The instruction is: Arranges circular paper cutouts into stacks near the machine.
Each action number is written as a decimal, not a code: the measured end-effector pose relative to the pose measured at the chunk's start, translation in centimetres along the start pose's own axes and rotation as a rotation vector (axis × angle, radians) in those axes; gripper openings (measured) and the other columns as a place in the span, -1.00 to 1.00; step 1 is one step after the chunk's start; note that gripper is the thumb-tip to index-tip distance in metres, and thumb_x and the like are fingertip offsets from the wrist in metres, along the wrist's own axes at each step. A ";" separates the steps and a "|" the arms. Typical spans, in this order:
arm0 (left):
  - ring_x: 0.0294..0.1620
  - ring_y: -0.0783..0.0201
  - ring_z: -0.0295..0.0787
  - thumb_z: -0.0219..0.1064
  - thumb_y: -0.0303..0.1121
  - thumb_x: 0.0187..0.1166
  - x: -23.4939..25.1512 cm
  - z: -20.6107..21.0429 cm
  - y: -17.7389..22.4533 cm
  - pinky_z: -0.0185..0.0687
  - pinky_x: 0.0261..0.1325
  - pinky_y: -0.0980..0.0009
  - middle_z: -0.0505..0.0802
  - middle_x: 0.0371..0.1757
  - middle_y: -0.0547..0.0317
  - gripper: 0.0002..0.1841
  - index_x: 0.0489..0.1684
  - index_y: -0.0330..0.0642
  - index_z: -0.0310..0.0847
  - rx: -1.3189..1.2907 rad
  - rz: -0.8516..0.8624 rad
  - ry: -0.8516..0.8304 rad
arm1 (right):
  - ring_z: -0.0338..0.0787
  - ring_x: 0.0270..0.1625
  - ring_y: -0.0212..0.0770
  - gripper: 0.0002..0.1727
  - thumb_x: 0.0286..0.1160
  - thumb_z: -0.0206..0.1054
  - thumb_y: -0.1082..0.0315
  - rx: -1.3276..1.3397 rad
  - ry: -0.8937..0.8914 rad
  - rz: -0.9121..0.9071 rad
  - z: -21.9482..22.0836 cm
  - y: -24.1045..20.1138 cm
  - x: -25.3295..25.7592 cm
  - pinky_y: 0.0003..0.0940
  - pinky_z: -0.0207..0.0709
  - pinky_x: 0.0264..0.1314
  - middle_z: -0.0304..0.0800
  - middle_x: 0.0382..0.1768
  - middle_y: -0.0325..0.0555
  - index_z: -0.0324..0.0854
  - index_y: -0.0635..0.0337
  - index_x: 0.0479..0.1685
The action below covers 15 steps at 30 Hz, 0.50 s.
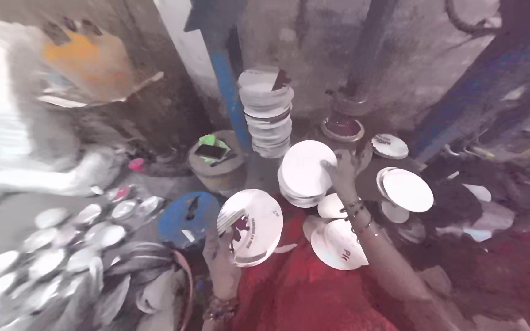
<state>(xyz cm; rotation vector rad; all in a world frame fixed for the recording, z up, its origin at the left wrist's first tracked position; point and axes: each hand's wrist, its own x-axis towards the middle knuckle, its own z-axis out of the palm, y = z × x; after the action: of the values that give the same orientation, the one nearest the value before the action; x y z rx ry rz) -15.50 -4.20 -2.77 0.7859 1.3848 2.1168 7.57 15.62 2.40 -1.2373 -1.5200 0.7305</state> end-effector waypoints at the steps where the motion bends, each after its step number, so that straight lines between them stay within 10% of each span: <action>1: -0.39 0.57 0.71 0.02 -0.65 0.58 0.0 0.2 -0.1 0.72 -0.21 0.63 0.79 -0.32 0.44 -0.66 0.29 -0.41 0.45 -0.023 -0.004 0.007 | 0.82 -0.15 -0.11 -0.51 0.42 0.51 0.40 0.073 0.015 -0.003 0.0 0.0 0.1 -0.04 0.73 -0.05 0.80 -0.13 0.09 0.48 0.30 0.31; 8: -0.20 0.54 0.77 -0.01 -0.60 0.66 -0.5 1.2 0.4 0.76 -0.04 0.56 0.79 -0.12 0.31 -0.64 0.40 -0.42 0.38 -0.067 -0.077 0.016 | 0.81 0.11 0.41 -0.51 0.66 0.35 0.20 -0.497 -0.059 -0.031 1.6 1.8 1.0 0.40 0.56 0.19 0.83 0.05 0.36 0.59 0.11 0.54; 12: -0.18 0.57 0.78 -0.02 -0.59 0.65 -0.4 0.7 1.1 0.75 -0.05 0.59 0.80 -0.10 0.35 -0.64 0.38 -0.37 0.42 -0.045 -0.075 0.066 | 0.26 0.75 0.43 -0.47 0.61 0.39 0.19 -0.664 -0.036 -0.198 2.4 2.8 1.1 0.57 -0.23 0.75 0.57 0.56 0.23 0.59 0.16 0.54; 15: -0.26 0.62 0.74 -0.03 -0.58 0.69 -0.2 0.2 1.5 0.73 -0.13 0.63 0.77 -0.18 0.41 -0.67 0.36 -0.31 0.43 -0.006 -0.111 0.086 | 0.53 0.54 0.38 -0.54 0.56 0.44 0.23 -0.625 -0.022 -0.146 1.8 1.3 0.9 0.44 0.17 0.62 0.70 0.36 0.29 0.66 0.28 0.36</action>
<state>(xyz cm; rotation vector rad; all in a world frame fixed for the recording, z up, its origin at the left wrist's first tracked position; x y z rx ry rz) -15.30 -4.72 -1.38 0.6069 1.4318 2.0893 6.29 17.08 0.97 -1.5444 -1.9107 0.1647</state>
